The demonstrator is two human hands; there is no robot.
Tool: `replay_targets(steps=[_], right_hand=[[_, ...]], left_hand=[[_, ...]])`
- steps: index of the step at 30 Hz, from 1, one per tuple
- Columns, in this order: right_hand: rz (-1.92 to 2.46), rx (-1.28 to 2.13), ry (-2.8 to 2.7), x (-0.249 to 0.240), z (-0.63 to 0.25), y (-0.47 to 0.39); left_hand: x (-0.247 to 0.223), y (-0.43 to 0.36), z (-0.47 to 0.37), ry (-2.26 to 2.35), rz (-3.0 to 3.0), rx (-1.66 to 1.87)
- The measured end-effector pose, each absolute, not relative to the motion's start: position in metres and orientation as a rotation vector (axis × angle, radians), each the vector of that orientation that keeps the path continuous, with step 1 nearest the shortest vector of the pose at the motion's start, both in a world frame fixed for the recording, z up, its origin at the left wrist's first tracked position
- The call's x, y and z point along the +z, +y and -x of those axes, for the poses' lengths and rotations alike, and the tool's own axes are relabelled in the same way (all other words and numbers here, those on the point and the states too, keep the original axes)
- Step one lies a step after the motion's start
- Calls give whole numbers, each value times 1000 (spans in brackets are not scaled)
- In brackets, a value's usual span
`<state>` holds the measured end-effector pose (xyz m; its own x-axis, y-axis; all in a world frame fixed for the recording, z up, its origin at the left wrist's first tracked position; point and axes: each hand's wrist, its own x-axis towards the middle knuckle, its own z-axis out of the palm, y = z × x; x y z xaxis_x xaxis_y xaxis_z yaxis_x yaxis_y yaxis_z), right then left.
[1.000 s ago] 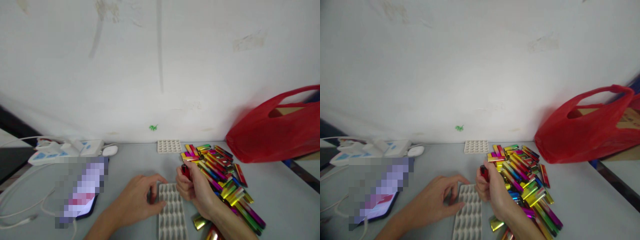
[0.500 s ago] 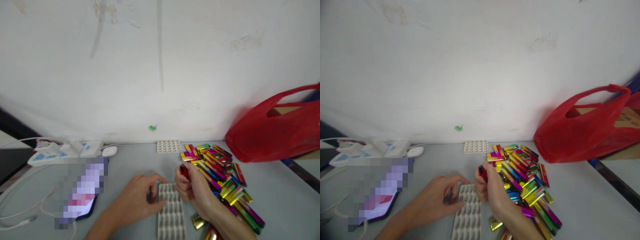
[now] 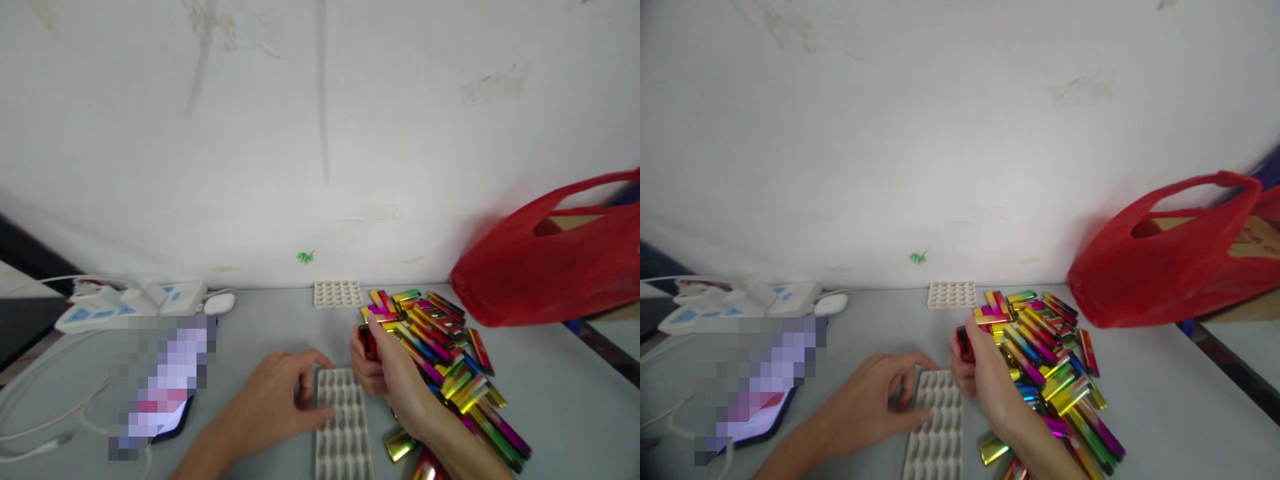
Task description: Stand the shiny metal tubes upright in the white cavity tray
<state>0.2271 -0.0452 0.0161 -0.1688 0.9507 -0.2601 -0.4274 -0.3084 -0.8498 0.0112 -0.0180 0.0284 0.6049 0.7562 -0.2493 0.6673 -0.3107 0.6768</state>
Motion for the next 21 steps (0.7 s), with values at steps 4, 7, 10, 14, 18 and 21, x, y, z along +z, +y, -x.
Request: replay_targets(steps=[4,7,10,14,18,21], right_hand=[[982,1539,-885,14,-227,-48],[1000,1384,-1020,15,-228,-51],[1058,1257,-1174,17,-229,-54],[1123,1157,-1328,21,-227,-56],[1135,1181,-1406,22,-225,-57],[1175,1088,-1507,20,-225,-58]], left_hand=[[24,-17,-12,1152,-2054,137],[21,-16,-12,1166,-2070,136],[19,-15,-13,1181,-2078,142],[18,-14,-14,1171,-2068,155],[15,-14,-14,1169,-2084,188],[16,-14,-14,1177,-2089,176]])
